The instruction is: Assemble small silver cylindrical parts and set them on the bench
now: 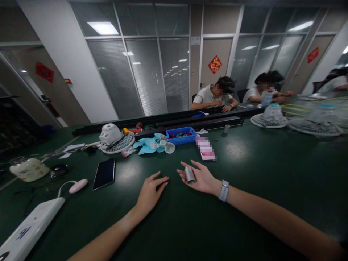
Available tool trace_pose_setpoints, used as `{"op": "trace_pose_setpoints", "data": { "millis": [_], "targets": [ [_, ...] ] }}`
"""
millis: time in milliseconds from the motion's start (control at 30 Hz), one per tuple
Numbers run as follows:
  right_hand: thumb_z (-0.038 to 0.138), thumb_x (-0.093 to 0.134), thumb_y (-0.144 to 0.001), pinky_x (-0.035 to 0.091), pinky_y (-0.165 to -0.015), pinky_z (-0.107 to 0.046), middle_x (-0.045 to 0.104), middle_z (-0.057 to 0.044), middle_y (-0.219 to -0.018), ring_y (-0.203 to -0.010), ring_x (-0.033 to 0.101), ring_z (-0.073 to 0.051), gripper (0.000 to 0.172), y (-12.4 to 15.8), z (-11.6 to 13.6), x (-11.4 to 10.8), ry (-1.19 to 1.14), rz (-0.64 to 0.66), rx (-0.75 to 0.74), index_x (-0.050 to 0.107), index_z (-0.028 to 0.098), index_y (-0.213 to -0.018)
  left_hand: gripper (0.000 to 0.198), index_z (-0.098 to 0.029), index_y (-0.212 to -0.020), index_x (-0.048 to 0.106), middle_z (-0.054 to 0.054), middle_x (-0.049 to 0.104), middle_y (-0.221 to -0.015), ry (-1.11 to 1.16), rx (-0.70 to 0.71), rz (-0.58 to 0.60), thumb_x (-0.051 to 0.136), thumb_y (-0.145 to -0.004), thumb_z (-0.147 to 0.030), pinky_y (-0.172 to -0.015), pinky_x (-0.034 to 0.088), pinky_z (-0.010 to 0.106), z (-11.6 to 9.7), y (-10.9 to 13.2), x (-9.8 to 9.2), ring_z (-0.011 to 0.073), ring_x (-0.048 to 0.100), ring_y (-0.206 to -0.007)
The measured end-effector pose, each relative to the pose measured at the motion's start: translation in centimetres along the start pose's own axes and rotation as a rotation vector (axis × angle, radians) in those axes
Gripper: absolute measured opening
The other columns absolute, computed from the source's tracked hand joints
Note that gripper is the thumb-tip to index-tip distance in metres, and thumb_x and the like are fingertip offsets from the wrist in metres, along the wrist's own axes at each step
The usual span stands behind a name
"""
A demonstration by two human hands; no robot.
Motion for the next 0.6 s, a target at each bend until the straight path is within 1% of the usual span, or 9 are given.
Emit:
{"op": "trace_pose_setpoints", "data": {
  "millis": [167, 367, 500, 600],
  "targets": [
    [0.040, 0.052, -0.091, 0.050, -0.078, -0.035, 0.062, -0.013, -0.115, -0.091, 0.065, -0.021, 0.048, 0.04, 0.03, -0.17, 0.021, 0.007, 0.006, 0.044, 0.021, -0.134, 0.029, -0.030, -0.116, 0.069, 0.002, 0.071, -0.119, -0.002, 0.000, -0.009, 0.053, -0.093, -0.031, -0.101, 0.046, 0.048, 0.29, 0.02, 0.05, 0.0259, 0.055, -0.125],
    [0.041, 0.053, -0.090, 0.050, -0.079, -0.034, 0.062, -0.013, -0.115, -0.096, 0.065, -0.021, 0.048, -0.06, 0.06, -0.39, 0.025, 0.023, 0.010, 0.044, 0.022, -0.134, 0.029, -0.030, -0.117, 0.069, 0.002, 0.070, -0.120, -0.019, 0.010, -0.007, 0.052, -0.093, -0.032, -0.102, 0.047, 0.046, 0.25, 0.06, 0.10, 0.0250, 0.055, -0.125],
    [0.041, 0.054, -0.090, 0.051, -0.078, -0.034, 0.062, -0.011, -0.114, -0.095, 0.065, -0.021, 0.048, -0.01, 0.03, -0.32, 0.018, 0.026, 0.009, 0.044, 0.023, -0.133, 0.030, -0.030, -0.118, 0.068, 0.003, 0.069, -0.123, -0.027, 0.012, -0.007, 0.051, -0.094, -0.031, -0.101, 0.047, 0.046, 0.35, 0.13, 0.17, 0.0248, 0.055, -0.125],
    [0.040, 0.054, -0.089, 0.051, -0.078, -0.035, 0.062, -0.012, -0.115, -0.095, 0.065, -0.021, 0.048, -0.05, 0.05, -0.38, 0.018, 0.025, 0.004, 0.044, 0.022, -0.133, 0.030, -0.030, -0.118, 0.068, 0.003, 0.069, -0.122, -0.032, 0.016, -0.012, 0.052, -0.094, -0.032, -0.101, 0.047, 0.046, 0.36, 0.18, 0.12, 0.0247, 0.056, -0.124]
  ]
}}
Point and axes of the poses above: each hand's wrist, its own y-axis away from the middle knuckle, its own x-axis out of the palm, z = x × y, the point moved 9 cm from there along -y, towards the middle knuckle
